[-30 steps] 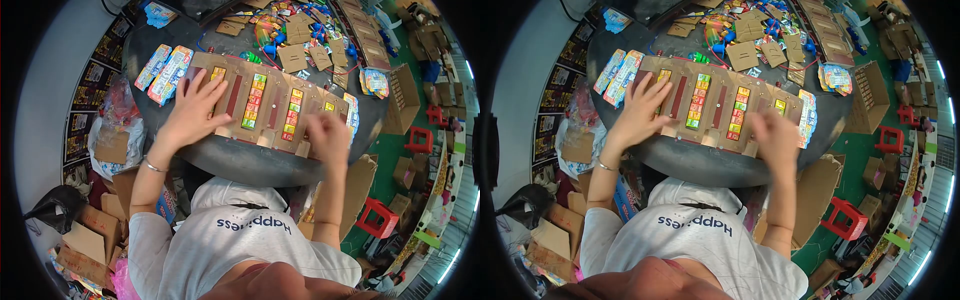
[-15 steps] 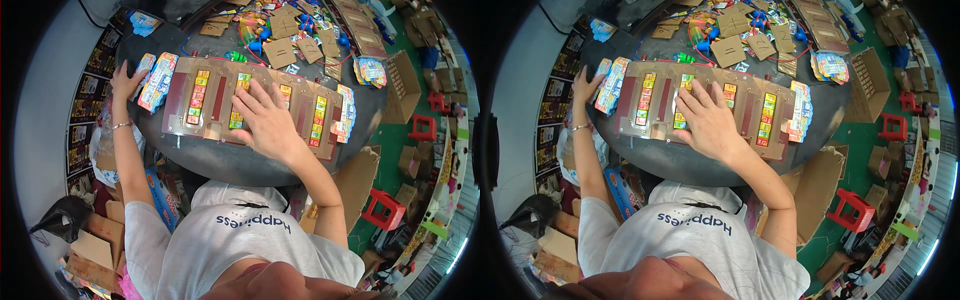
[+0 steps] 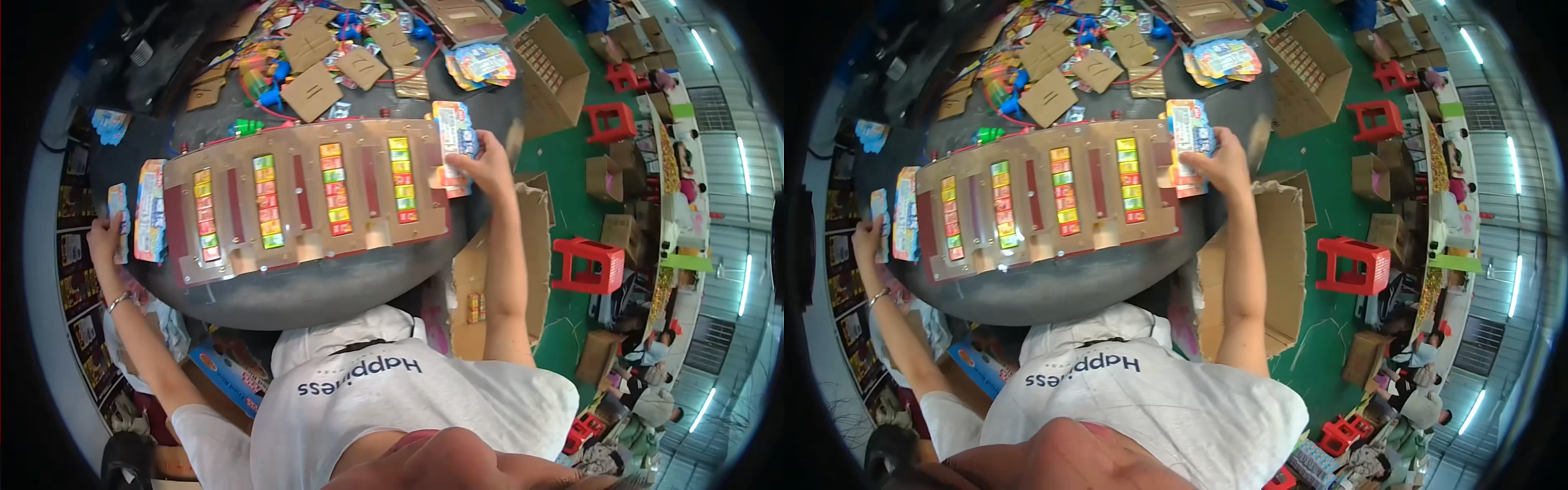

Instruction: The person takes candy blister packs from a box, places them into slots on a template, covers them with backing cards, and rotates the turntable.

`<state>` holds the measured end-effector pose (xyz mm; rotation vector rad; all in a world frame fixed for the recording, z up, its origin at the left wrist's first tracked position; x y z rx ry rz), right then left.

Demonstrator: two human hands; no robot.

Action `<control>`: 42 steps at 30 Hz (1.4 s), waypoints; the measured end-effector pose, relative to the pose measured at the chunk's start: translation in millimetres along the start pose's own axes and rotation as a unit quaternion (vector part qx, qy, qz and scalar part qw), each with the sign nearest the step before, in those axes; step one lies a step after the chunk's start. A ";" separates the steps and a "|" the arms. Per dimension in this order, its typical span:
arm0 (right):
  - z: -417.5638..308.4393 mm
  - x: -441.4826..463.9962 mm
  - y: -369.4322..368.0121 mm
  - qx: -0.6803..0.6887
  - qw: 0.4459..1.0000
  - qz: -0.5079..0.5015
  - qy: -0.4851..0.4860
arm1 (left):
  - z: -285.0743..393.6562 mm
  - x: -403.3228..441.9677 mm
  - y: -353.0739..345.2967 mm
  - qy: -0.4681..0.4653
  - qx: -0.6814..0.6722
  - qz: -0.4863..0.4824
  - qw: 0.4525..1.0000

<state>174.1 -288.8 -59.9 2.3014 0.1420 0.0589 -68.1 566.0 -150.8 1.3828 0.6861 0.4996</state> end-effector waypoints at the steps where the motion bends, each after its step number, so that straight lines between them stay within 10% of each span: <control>1: -12.6 -9.6 1.6 0.031 0.999 0.022 -0.031 | -2.6 2.2 -3.6 -0.001 -0.018 -0.022 1.000; 4: -44.7 -35.2 6.7 -0.166 0.975 0.128 0.071 | 7.7 -25.5 9.3 0.042 0.061 0.177 0.981; 9: -40.6 -33.0 11.7 -0.150 0.971 0.175 0.067 | 33.3 -47.1 43.8 0.086 0.052 0.052 0.994; 11: -0.2 -12.7 1.2 0.098 0.992 0.006 -0.080 | 62.7 -69.3 72.1 0.107 0.090 -0.054 0.989; 12: -5.7 -14.2 2.7 0.072 0.995 0.028 -0.062 | 24.5 -48.0 54.4 0.055 0.069 0.047 0.995; 15: -46.5 -34.5 12.2 -0.191 0.966 0.153 0.086 | -8.3 -36.8 63.7 -0.130 -0.257 -0.020 0.957; 17: -54.6 -37.8 12.5 -0.192 0.961 0.167 0.107 | 12.4 -69.3 93.0 -0.084 -0.485 -0.044 0.869; 21: -44.7 -32.2 41.9 0.092 0.981 0.139 0.098 | 222.7 -215.4 173.7 -0.185 -0.585 0.162 0.773; 22: -52.3 -37.9 52.1 0.239 0.963 0.121 0.025 | 268.5 -240.6 163.0 -0.201 -0.673 0.087 0.706; 27: -102.0 -67.3 13.7 0.300 0.941 -0.158 -0.027 | 435.1 -313.3 79.3 -0.280 -0.533 -0.008 0.798; 32: -92.6 -63.8 -19.3 0.212 0.968 -0.129 -0.042 | 468.3 -339.2 86.9 -0.245 -0.226 -0.003 0.943; 35: -125.0 -71.8 -3.6 -0.072 0.981 -0.088 0.155 | 475.2 -340.6 84.2 -0.269 -0.088 0.087 0.955; 42: -110.9 -78.2 -9.2 -0.119 0.981 -0.114 0.099 | 445.9 -325.4 94.1 -0.507 -0.057 -0.003 0.860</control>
Point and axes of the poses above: each hand's wrist, its own x-axis towards the middle knuckle, its own y-axis out of the back of the hand, z = x × y, the point moved 4 cm from there along x, towards the middle knuckle, and after that the axes turned 2 degrees about x, right-handed, at the moved point
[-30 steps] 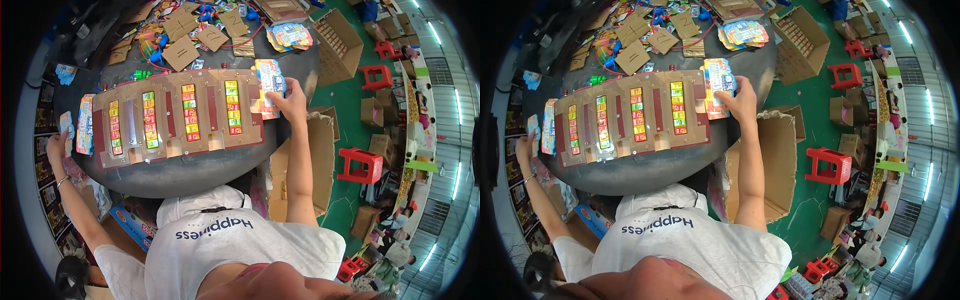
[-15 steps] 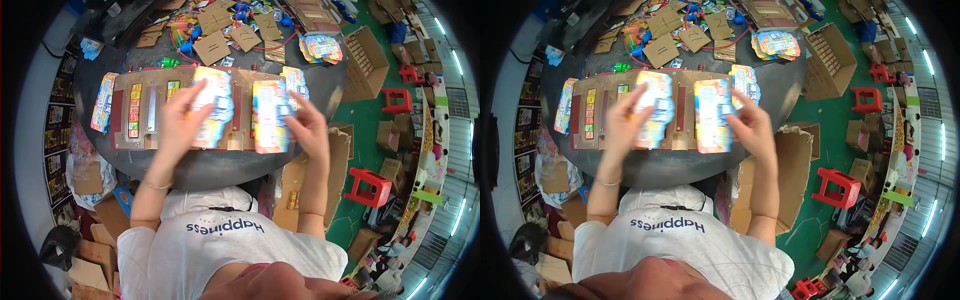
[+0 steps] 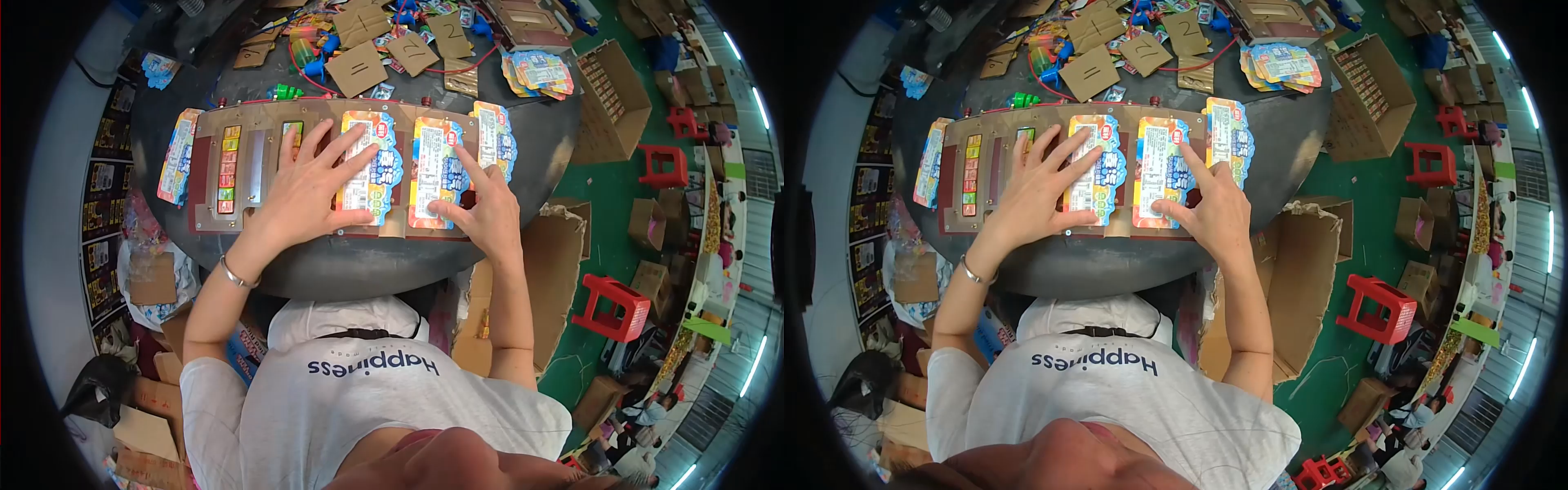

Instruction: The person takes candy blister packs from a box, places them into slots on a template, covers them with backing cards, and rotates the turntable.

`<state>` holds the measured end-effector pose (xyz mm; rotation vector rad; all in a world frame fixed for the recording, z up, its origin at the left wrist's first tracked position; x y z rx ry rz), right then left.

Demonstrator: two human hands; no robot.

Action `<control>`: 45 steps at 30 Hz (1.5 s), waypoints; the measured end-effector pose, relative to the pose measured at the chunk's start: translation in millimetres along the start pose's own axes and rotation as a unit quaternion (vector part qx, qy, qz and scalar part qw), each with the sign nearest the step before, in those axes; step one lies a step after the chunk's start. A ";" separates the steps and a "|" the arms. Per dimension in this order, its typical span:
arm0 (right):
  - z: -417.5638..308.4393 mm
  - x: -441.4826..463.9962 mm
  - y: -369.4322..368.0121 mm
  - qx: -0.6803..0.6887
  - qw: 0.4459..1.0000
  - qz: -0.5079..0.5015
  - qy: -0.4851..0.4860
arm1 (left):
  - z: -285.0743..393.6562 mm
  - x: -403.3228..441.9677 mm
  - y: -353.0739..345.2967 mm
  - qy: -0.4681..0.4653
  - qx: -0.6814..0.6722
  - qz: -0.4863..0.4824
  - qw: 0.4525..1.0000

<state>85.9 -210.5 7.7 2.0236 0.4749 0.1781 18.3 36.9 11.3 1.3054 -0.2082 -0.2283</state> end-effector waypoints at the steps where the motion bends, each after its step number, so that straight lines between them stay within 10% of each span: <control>1: 2.1 1.1 1.3 0.067 0.997 -0.015 0.022 | 1.0 -3.2 1.9 -0.001 0.002 -0.001 1.000; 5: 66.5 22.2 11.1 0.528 0.846 0.071 -0.039 | -19.4 -8.4 57.9 -0.070 -0.149 0.211 0.964; 7: 118.8 45.0 10.6 0.294 0.936 0.182 -0.069 | -129.1 -49.9 57.3 0.094 -0.101 0.350 0.926; 9: 130.7 55.7 4.5 0.087 0.983 0.163 -0.009 | -230.7 -94.7 64.7 0.313 0.149 0.263 0.900; 11: 136.6 56.2 -7.3 0.177 0.974 0.140 -0.023 | -329.6 -148.1 13.0 0.461 -0.035 0.127 0.878; 13: 118.8 50.9 -2.3 0.084 0.980 0.180 0.000 | -334.3 -149.7 -9.6 0.394 -0.284 0.134 0.864; 15: 87.0 35.1 5.0 -0.029 0.979 0.187 -0.080 | -317.1 -150.7 -1.1 0.403 -0.248 0.184 0.861; 20: 56.5 26.6 12.1 -0.178 0.947 0.267 0.010 | -215.3 -120.7 59.8 0.324 0.325 0.232 0.858; 23: 75.4 19.8 36.7 -0.038 0.962 0.269 -0.015 | -248.5 -130.9 64.2 0.372 0.163 0.175 0.897; 25: 38.3 2.4 60.2 0.309 0.898 0.312 -0.017 | -284.1 -151.1 55.9 0.291 -0.425 0.237 0.824; 29: -75.0 11.2 -12.4 0.390 0.921 0.004 -0.005 | -183.6 -115.6 56.5 0.228 -0.529 0.343 0.742; 31: -128.4 29.7 -60.4 0.424 0.903 -0.064 0.033 | -150.6 -105.5 34.8 0.269 -0.403 0.199 0.852; 33: -143.4 46.1 -82.9 0.364 0.930 -0.033 0.030 | -132.2 -93.9 34.1 0.233 -0.171 0.248 0.924; 37: -161.7 49.7 -79.1 0.082 0.989 0.025 0.123 | -119.8 -92.2 36.5 0.222 0.111 0.233 0.940; 42: -163.5 44.7 -81.7 0.022 0.988 0.046 0.147 | -140.3 -103.3 44.1 0.171 -0.131 0.159 0.963; 45: -173.7 36.5 -83.6 -0.066 0.987 0.055 0.135 | -138.3 -104.1 31.4 0.134 -0.001 0.125 0.983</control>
Point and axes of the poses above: each hand's wrist, its own x-axis towards the middle knuckle, its own y-axis out of the back of the hand, z = x × y, the point moved 4 cm from there along x, towards the middle knuckle, and after that the axes turned 2 degrees about x, right-handed, at the moved point
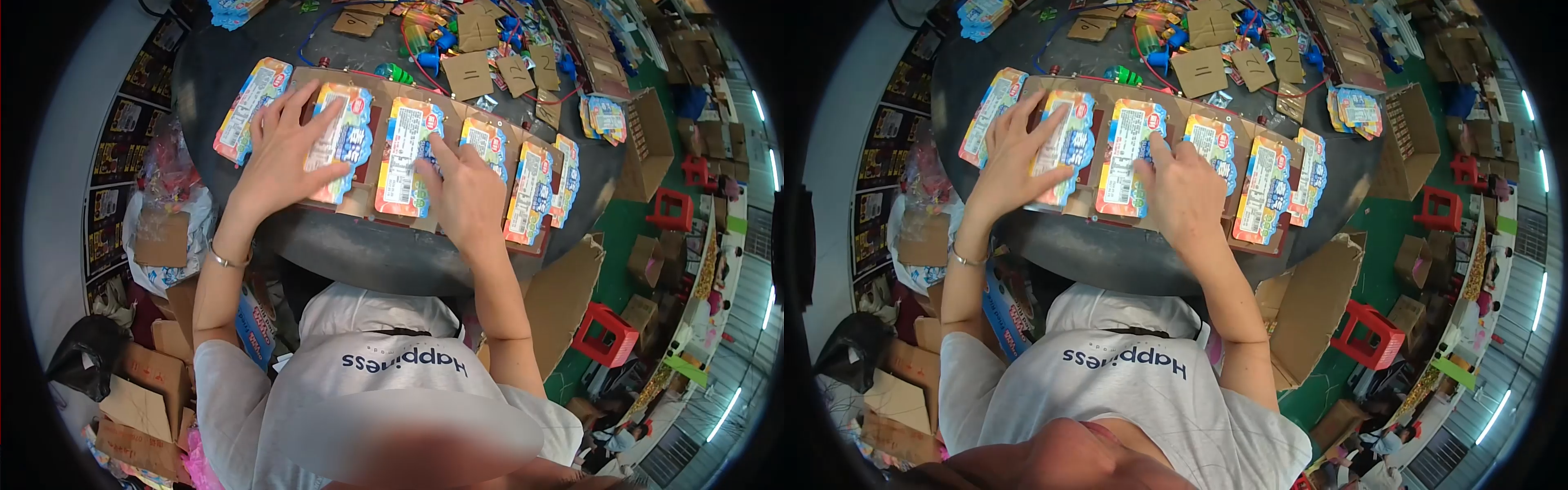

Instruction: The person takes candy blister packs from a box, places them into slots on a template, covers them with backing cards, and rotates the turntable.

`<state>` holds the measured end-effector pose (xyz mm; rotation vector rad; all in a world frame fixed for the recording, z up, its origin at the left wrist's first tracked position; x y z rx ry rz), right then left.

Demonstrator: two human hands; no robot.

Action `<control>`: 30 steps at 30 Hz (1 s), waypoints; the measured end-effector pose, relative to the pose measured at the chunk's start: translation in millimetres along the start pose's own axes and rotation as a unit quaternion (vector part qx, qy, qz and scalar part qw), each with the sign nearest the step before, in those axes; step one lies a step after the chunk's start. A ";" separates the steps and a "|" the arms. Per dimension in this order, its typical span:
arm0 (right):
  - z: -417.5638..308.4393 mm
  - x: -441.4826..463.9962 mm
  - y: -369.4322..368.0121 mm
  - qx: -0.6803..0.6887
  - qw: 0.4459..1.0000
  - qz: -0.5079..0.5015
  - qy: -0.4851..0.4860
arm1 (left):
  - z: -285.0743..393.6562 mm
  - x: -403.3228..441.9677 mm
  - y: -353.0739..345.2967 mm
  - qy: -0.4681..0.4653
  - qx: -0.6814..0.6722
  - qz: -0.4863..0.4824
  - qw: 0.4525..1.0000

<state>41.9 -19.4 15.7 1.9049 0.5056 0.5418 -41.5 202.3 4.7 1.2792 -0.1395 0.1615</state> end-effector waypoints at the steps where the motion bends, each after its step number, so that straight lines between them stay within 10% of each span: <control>1: -7.8 -3.5 9.7 -0.021 0.999 -0.046 -0.006 | -5.0 2.2 -4.1 0.012 -0.002 -0.019 1.000; 8: -12.1 -15.4 7.9 -0.044 0.996 -0.081 -0.004 | 6.1 2.3 -8.0 0.013 0.141 -0.059 0.988; 11: 16.5 -33.9 24.7 -0.034 0.996 0.071 0.042 | 31.1 -1.1 22.5 0.017 0.153 -0.034 0.988; 14: 160.9 -41.4 71.4 -0.125 0.930 0.338 -0.078 | 65.8 -53.5 62.9 0.021 -0.400 -0.028 0.916; 16: 318.7 -53.8 76.0 -0.317 0.823 0.354 -0.311 | 66.1 -100.1 32.9 0.007 -0.535 -0.255 0.805; 18: 508.6 -75.4 47.2 -0.083 0.867 0.258 -0.418 | 63.7 -144.4 0.3 0.079 -0.497 -0.447 0.739; 19: 518.5 -72.8 36.4 0.253 0.830 0.246 -0.432 | 62.9 -169.3 -22.3 0.070 -0.501 -0.459 0.731; 20: 524.3 -72.8 24.5 0.517 0.668 0.245 -0.477 | 47.2 -197.4 -55.7 0.222 -0.471 -0.419 0.743; 22: 495.2 -70.3 22.4 0.541 0.638 0.298 -0.460 | 30.8 -219.5 -95.3 0.359 -0.426 -0.395 0.730; 24: 457.6 -76.4 30.6 0.525 0.640 0.309 -0.467 | 23.1 -217.1 -110.9 0.418 -0.742 -0.047 0.523; 30: 361.4 -182.5 -34.3 0.602 0.592 0.343 -0.412 | -111.4 -205.1 -90.9 0.497 -0.688 0.160 0.504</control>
Point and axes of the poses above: each hand's wrist, its own x-axis towards the middle knuckle, its own y-axis out of the back of the hand, z = x × y, the point moved 4 cm from there along x, towards the middle knuckle, and after that the axes turned 2 degrees about x, right-handed, at the moved point
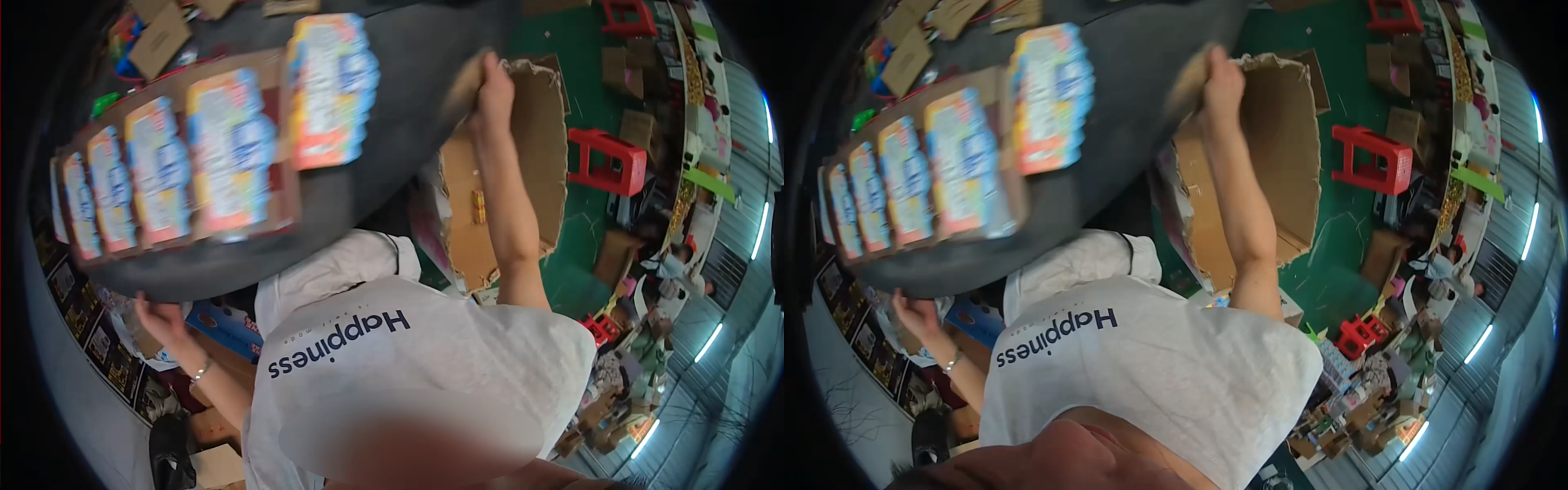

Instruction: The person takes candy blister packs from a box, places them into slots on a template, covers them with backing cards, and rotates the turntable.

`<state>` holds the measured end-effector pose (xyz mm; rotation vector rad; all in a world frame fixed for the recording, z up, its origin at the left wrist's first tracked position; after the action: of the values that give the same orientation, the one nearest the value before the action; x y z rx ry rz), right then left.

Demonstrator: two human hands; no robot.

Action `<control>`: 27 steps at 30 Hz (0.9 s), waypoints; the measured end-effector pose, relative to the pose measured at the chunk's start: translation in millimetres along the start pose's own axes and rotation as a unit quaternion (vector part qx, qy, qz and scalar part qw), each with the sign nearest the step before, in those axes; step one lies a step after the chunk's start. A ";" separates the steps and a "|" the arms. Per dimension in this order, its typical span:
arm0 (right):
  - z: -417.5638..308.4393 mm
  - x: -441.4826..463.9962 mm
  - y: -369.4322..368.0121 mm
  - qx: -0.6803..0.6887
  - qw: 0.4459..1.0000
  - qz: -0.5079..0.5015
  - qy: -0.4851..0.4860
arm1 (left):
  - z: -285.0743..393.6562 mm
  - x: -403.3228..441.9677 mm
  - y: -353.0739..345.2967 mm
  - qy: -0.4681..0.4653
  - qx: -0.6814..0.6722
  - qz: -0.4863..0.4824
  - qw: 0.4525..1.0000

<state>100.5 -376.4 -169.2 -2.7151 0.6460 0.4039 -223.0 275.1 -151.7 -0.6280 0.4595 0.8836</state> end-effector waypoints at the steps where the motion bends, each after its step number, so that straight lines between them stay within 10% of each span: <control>1: 7.8 -50.7 -9.6 0.003 0.997 -0.067 -0.026 | 7.9 21.0 30.0 0.005 0.004 0.003 1.000; 4: 19.3 -153.9 -11.9 -0.133 0.880 -0.414 -0.190 | 4.4 3.4 36.9 -0.019 -0.044 0.003 0.999; 9: 69.3 -32.7 196.8 -0.319 0.922 -0.197 -0.099 | -129.0 -141.1 -117.0 0.065 -0.129 -0.277 0.950; 11: 101.3 -27.4 271.2 -0.801 0.552 -0.221 0.071 | -142.1 -159.3 -124.7 0.065 -0.111 -0.199 0.972; 12: 139.3 -28.1 305.9 -0.884 0.388 -0.262 -0.010 | -129.4 -139.1 -106.9 0.050 -0.120 -0.241 0.962; 13: 168.7 -37.2 341.8 -0.903 0.316 -0.291 0.001 | -114.2 -108.8 -69.1 0.024 -0.100 -0.071 0.992; 14: 190.9 -20.4 391.1 -0.894 0.355 -0.272 0.017 | -104.1 -81.4 -67.3 0.102 -0.231 -0.265 0.930; 15: 184.7 -26.8 387.4 -0.912 0.318 -0.260 0.007 | -77.9 -28.0 6.5 0.014 -0.096 -0.204 0.974; 16: 195.7 -38.5 389.6 -0.908 0.310 -0.282 0.008 | -40.4 -19.6 -21.5 -0.075 0.015 0.170 0.982; 17: 205.1 -38.5 397.1 -0.903 0.303 -0.304 0.006 | -16.1 -11.6 -38.7 -0.092 0.079 0.216 0.969; 20: 204.1 -47.2 380.6 -0.908 0.270 -0.319 -0.030 | 83.1 111.6 91.1 -0.101 0.152 0.105 0.978; 27: 208.5 -51.7 361.5 -0.874 0.248 -0.417 0.020 | 152.3 196.6 98.3 -0.048 0.193 0.090 0.976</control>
<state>-156.5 -585.7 -427.9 1.0377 1.0120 -0.3228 -176.6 535.6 -190.6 -0.1871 0.5884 0.9594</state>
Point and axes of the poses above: each hand's wrist, its own x-axis towards the middle knuckle, its own y-axis out of the back of the hand, z = x × y, the point moved 4 cm from there along x, towards the middle knuckle, and after that the axes turned 2 degrees about x, right-handed, at the moved point
